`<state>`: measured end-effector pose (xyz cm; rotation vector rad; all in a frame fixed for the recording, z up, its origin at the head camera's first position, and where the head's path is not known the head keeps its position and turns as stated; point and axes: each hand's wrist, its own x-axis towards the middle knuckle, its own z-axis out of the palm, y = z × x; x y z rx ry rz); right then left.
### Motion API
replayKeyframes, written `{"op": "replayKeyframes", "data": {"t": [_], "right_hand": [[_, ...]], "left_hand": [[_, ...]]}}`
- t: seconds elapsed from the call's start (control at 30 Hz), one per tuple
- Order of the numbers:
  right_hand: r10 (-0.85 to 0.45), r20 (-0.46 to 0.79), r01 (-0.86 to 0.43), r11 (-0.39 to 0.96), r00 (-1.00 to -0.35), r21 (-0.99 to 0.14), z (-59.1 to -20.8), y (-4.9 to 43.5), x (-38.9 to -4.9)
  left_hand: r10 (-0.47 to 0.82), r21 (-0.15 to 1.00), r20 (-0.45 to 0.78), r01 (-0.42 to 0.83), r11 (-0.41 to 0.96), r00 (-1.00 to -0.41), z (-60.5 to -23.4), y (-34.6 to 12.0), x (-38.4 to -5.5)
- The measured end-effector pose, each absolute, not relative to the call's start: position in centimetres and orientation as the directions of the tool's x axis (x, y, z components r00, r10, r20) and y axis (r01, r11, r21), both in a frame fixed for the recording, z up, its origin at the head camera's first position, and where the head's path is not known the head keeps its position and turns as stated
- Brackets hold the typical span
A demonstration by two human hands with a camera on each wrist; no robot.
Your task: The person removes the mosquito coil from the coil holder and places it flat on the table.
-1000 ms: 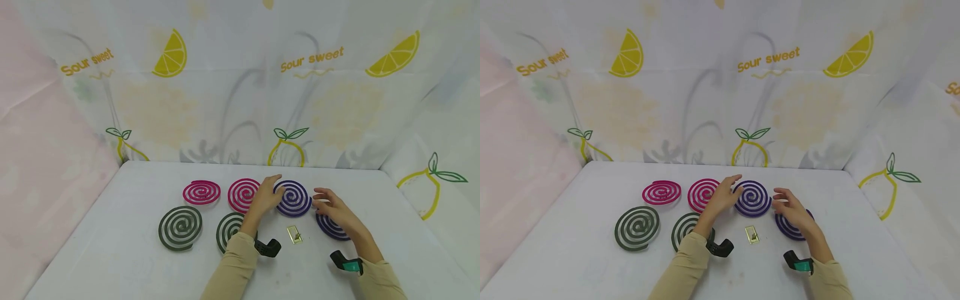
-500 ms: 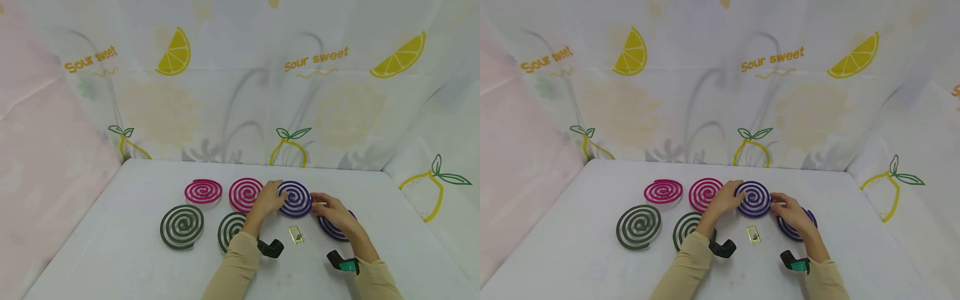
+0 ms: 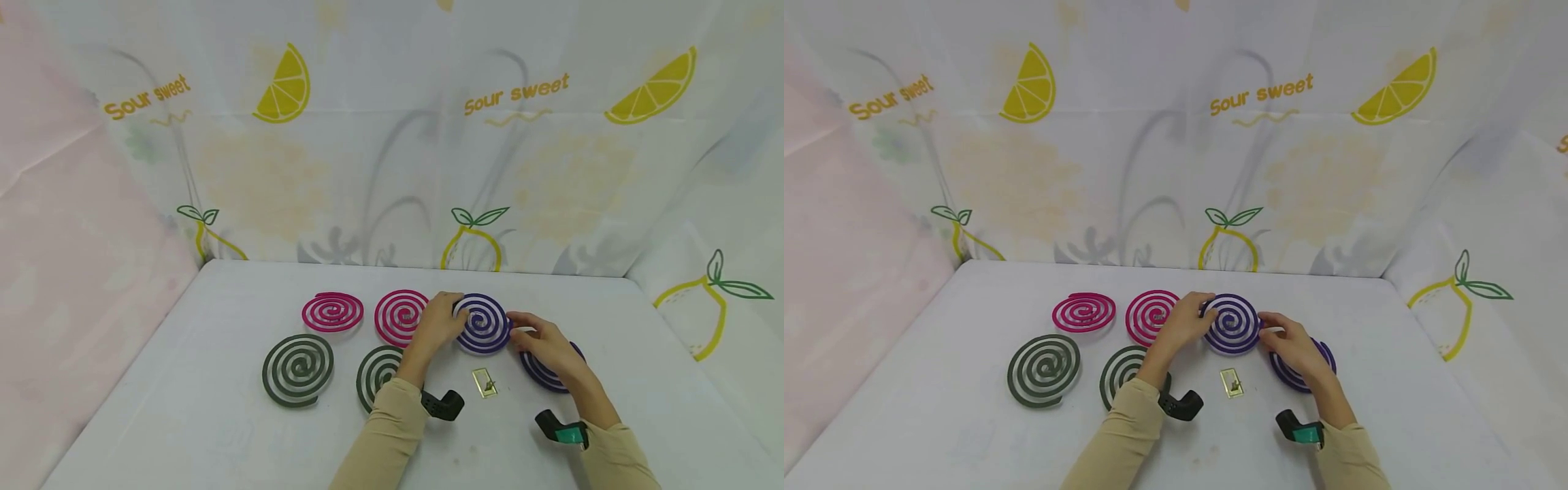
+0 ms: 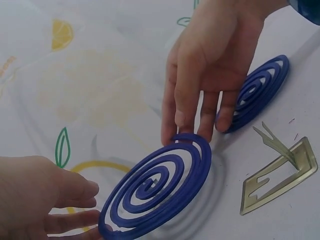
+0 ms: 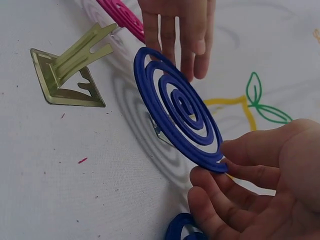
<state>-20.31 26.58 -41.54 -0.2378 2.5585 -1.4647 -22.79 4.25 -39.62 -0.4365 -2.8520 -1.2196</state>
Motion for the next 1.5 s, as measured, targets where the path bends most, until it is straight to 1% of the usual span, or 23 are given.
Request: {"op": "replayKeyframes", "data": {"t": [0.17,0.4,0.67,0.93,1.17,1.5], "right_hand": [[-0.229,-0.089,-0.038,0.498,-0.969,-0.866,-41.4,26.5,-20.3],[-0.217,-0.114,-0.016,0.519,-0.969,-0.855,-41.0,26.4,-20.1],[-0.204,-0.155,0.025,0.527,-0.967,-0.849,-40.8,26.4,-20.0],[-0.191,-0.152,0.024,0.542,-0.97,-0.84,-40.8,26.6,-19.9],[-0.186,-0.145,0.026,0.526,-0.972,-0.85,-40.7,26.8,-19.8],[-0.194,-0.12,0.011,0.487,-0.974,-0.873,-40.4,27.3,-19.6]], "left_hand": [[0.249,0.714,0.134,0.268,0.646,-0.959,-39.6,4.2,-22.8],[0.245,0.738,0.119,0.25,0.626,-0.962,-39.3,4.2,-22.8],[0.233,0.718,0.129,0.253,0.648,-0.964,-39.1,4.1,-22.7],[0.229,0.721,0.141,0.258,0.642,-0.963,-39.1,4.0,-22.7],[0.229,0.779,0.119,0.233,0.581,-0.966,-39.1,3.9,-22.8],[0.236,0.858,0.13,0.229,0.46,-0.963,-39.5,3.7,-23.2]]}}
